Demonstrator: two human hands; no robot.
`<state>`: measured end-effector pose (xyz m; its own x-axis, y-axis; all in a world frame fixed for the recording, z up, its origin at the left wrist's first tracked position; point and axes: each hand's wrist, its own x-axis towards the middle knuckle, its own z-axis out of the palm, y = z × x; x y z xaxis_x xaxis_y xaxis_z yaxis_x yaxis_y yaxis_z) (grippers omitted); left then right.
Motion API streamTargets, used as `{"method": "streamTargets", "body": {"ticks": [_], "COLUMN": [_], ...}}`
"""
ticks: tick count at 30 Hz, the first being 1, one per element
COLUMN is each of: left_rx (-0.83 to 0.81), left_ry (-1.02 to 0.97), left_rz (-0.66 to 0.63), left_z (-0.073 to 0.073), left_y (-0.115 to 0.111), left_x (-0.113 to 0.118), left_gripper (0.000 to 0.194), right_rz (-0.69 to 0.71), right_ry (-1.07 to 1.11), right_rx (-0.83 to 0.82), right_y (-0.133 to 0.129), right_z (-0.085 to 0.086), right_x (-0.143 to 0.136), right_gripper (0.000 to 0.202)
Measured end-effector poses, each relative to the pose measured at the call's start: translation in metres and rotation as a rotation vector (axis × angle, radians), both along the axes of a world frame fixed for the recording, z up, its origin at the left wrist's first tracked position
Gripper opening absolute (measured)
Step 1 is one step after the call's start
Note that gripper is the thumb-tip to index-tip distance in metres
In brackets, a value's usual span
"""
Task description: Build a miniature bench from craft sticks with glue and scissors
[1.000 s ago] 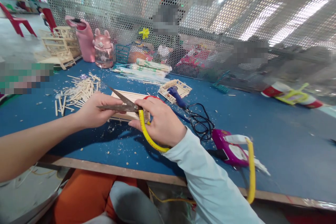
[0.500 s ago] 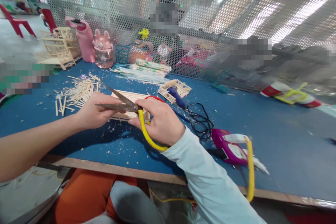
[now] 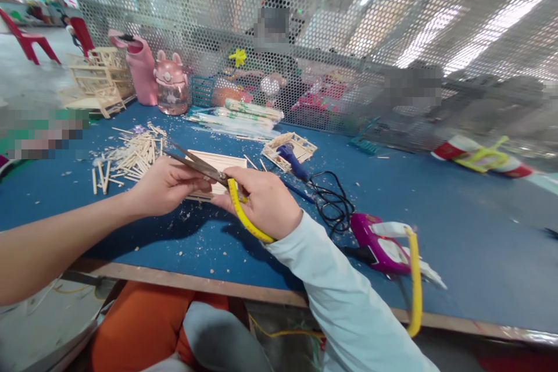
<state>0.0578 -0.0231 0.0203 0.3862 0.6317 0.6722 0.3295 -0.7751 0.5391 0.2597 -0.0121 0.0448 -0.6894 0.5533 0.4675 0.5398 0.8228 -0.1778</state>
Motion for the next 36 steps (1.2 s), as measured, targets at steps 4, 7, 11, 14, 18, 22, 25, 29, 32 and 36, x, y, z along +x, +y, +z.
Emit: {"method": "streamTargets", "body": {"ticks": [4,7,11,14,18,22,25,29,32,36], "left_rx": [-0.046,0.013,0.099,0.124,0.158,0.125,0.077,0.049,0.012,0.038], "left_ry": [0.001,0.072,0.131,0.112,0.086,0.073,0.054,0.043,0.037,0.044], "left_rz": [0.009,0.036,0.072,0.065,0.056,0.069,0.077,0.085,0.096,0.106], "left_z": [0.004,0.006,0.007,0.005,0.002,0.001,0.002,0.003,0.003,0.002], "left_y": [0.0,0.0,0.001,0.002,0.001,0.001,0.0,0.0,0.001,0.003], "left_x": [-0.002,-0.006,-0.009,-0.009,-0.009,-0.009,-0.008,-0.006,-0.006,-0.008], "left_gripper": [0.023,0.025,0.025,0.028,0.034,0.032,0.028,0.026,0.026,0.029], "right_rz": [0.009,0.019,0.019,0.016,-0.015,-0.017,-0.013,-0.043,-0.054,-0.071], "right_ry": [-0.029,-0.052,-0.053,-0.039,-0.025,0.026,0.054,0.06,0.039,-0.034], "right_rx": [0.08,0.115,0.115,0.121,0.129,0.109,0.091,0.038,0.045,0.153], "right_y": [0.003,0.004,0.003,0.002,0.002,0.002,0.002,0.002,0.003,0.004], "right_z": [0.002,0.005,0.007,0.006,0.001,-0.003,-0.004,-0.005,-0.006,-0.002], "right_x": [0.004,0.007,0.007,0.006,0.004,0.003,0.001,-0.001,-0.002,-0.001], "right_gripper": [0.064,0.067,0.067,0.067,0.067,0.058,0.051,0.047,0.05,0.066]}}
